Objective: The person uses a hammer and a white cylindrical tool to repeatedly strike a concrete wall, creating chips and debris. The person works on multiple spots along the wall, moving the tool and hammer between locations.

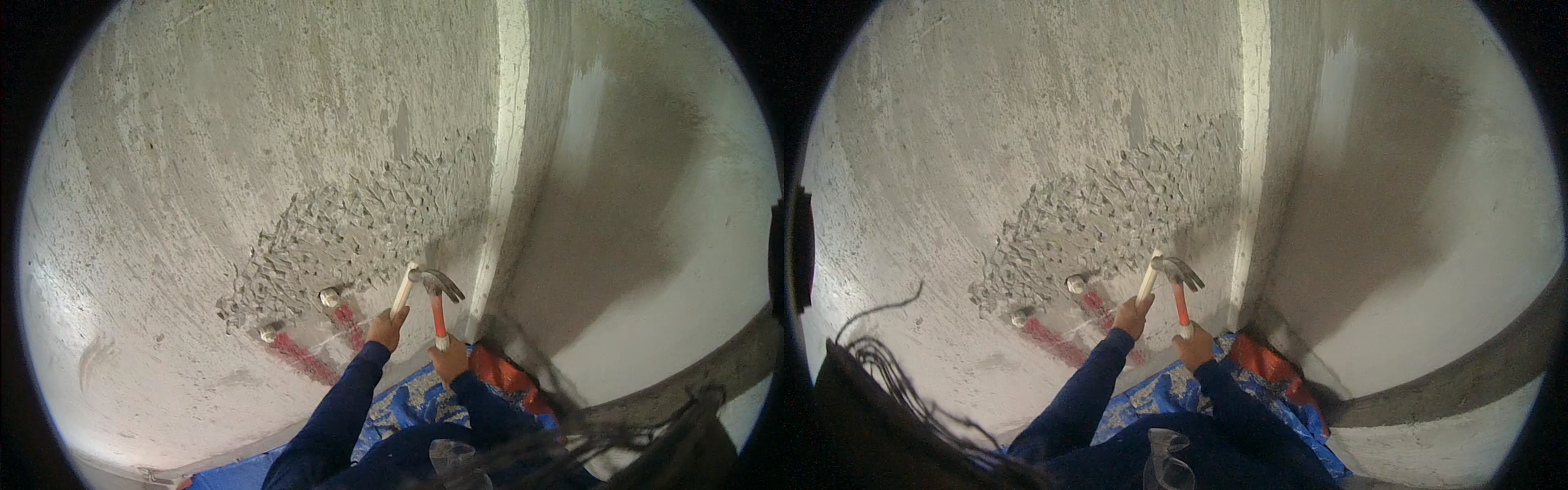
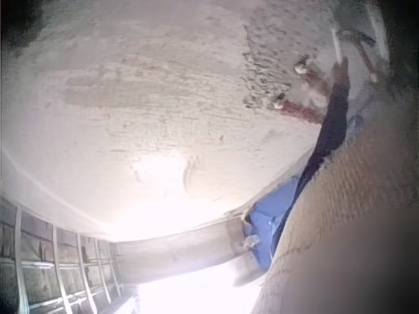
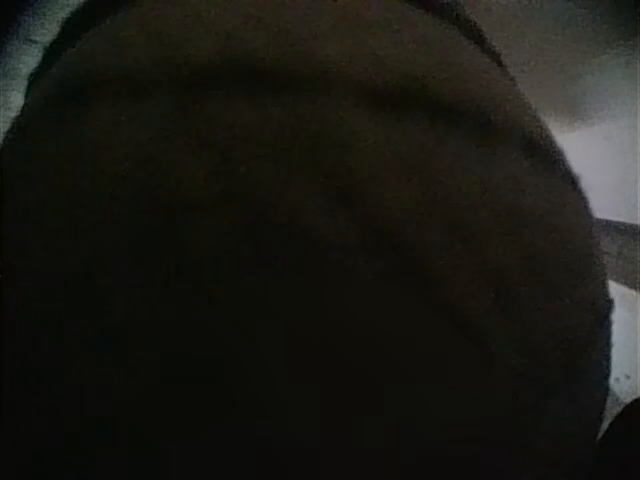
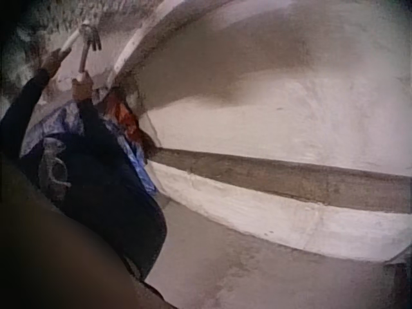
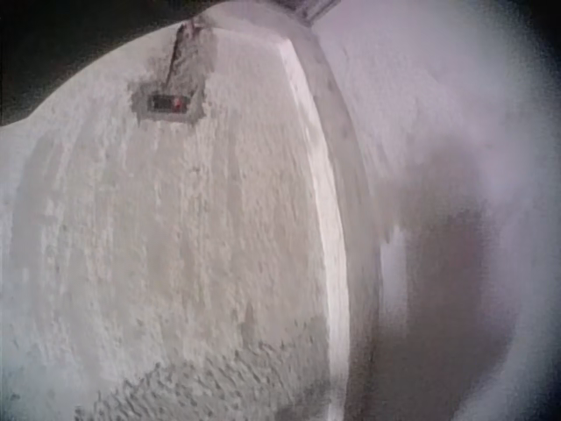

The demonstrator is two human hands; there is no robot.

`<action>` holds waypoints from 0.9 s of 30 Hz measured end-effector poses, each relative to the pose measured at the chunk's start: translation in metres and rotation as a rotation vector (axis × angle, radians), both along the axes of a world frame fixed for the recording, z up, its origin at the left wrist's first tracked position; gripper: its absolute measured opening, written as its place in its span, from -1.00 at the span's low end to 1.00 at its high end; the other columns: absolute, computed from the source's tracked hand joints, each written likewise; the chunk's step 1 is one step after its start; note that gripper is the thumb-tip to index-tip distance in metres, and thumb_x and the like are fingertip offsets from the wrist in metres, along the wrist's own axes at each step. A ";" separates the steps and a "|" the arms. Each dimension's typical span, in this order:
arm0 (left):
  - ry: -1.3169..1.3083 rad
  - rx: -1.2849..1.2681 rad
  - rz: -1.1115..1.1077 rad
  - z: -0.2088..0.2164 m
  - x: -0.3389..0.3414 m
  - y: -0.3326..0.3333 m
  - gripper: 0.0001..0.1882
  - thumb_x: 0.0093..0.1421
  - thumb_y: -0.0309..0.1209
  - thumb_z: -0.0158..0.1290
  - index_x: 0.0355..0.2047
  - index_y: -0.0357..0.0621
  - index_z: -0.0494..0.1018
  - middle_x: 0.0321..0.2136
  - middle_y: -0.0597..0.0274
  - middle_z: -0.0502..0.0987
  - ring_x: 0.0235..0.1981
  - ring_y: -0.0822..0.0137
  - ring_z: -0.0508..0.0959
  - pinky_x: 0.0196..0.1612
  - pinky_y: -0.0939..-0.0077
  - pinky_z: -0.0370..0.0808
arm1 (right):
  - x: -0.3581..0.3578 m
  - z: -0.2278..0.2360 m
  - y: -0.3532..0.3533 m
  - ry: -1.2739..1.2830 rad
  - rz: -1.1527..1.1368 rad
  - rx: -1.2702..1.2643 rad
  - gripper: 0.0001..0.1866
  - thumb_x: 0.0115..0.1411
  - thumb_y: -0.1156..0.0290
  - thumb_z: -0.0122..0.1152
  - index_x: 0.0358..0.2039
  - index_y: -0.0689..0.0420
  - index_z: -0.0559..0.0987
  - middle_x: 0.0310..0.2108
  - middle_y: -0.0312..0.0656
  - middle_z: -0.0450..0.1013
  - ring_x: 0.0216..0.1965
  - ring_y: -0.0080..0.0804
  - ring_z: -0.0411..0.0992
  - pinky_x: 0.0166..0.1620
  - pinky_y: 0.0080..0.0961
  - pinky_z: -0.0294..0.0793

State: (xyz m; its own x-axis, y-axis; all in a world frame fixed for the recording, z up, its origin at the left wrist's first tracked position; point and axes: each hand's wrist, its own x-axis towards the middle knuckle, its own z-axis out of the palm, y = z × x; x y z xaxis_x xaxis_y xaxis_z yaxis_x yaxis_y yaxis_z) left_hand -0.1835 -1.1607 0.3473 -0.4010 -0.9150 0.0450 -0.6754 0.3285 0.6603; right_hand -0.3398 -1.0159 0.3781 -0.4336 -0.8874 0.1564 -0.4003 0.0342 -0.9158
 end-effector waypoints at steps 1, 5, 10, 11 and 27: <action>0.010 -0.070 0.010 -0.002 0.002 -0.003 -0.24 0.37 0.26 -0.14 -0.20 -0.37 0.49 -0.42 -0.39 0.57 -0.28 -0.35 0.61 -0.22 -0.13 0.50 | -0.002 0.002 0.005 -0.023 -0.008 -0.016 -0.76 0.09 0.39 0.41 -0.30 0.23 0.56 -0.49 -0.01 0.57 -0.48 -0.32 0.57 -0.37 -0.31 0.53; -0.078 -0.176 -0.011 -0.008 0.007 -0.002 -0.25 0.37 0.25 -0.14 -0.16 -0.36 0.50 -0.41 -0.37 0.59 -0.30 -0.34 0.62 -0.24 -0.14 0.52 | -0.011 0.008 0.014 -0.165 -0.017 -0.240 -0.73 0.09 0.32 0.38 -0.29 0.23 0.56 -0.47 0.05 0.57 -0.46 -0.17 0.59 -0.33 -0.25 0.54; -0.102 0.031 0.094 0.001 0.004 0.001 -0.26 0.37 0.24 -0.12 -0.09 -0.34 0.48 -0.38 -0.36 0.60 -0.28 -0.33 0.62 -0.23 -0.11 0.55 | 0.003 -0.040 -0.012 -0.100 -0.085 -0.220 -0.72 0.08 0.33 0.40 -0.31 0.24 0.57 -0.49 0.04 0.55 -0.44 -0.16 0.59 -0.33 -0.20 0.53; -0.102 0.044 0.083 0.003 0.003 0.002 -0.26 0.37 0.24 -0.12 -0.08 -0.35 0.48 -0.38 -0.37 0.60 -0.27 -0.34 0.62 -0.23 -0.11 0.55 | 0.003 -0.055 -0.011 0.104 -0.104 0.049 -0.73 0.07 0.34 0.41 -0.31 0.24 0.57 -0.49 0.03 0.55 -0.45 -0.18 0.58 -0.33 -0.21 0.53; -0.118 0.016 0.129 0.062 -0.013 0.024 -0.26 0.35 0.27 -0.11 -0.22 -0.33 0.46 -0.41 -0.39 0.58 -0.25 -0.40 0.59 -0.18 -0.20 0.49 | -0.003 0.034 0.000 -0.724 -0.170 -0.474 -0.86 0.30 0.43 0.19 -0.29 0.18 0.41 -0.63 -0.27 0.39 -0.69 -0.54 0.35 -0.58 -0.51 0.36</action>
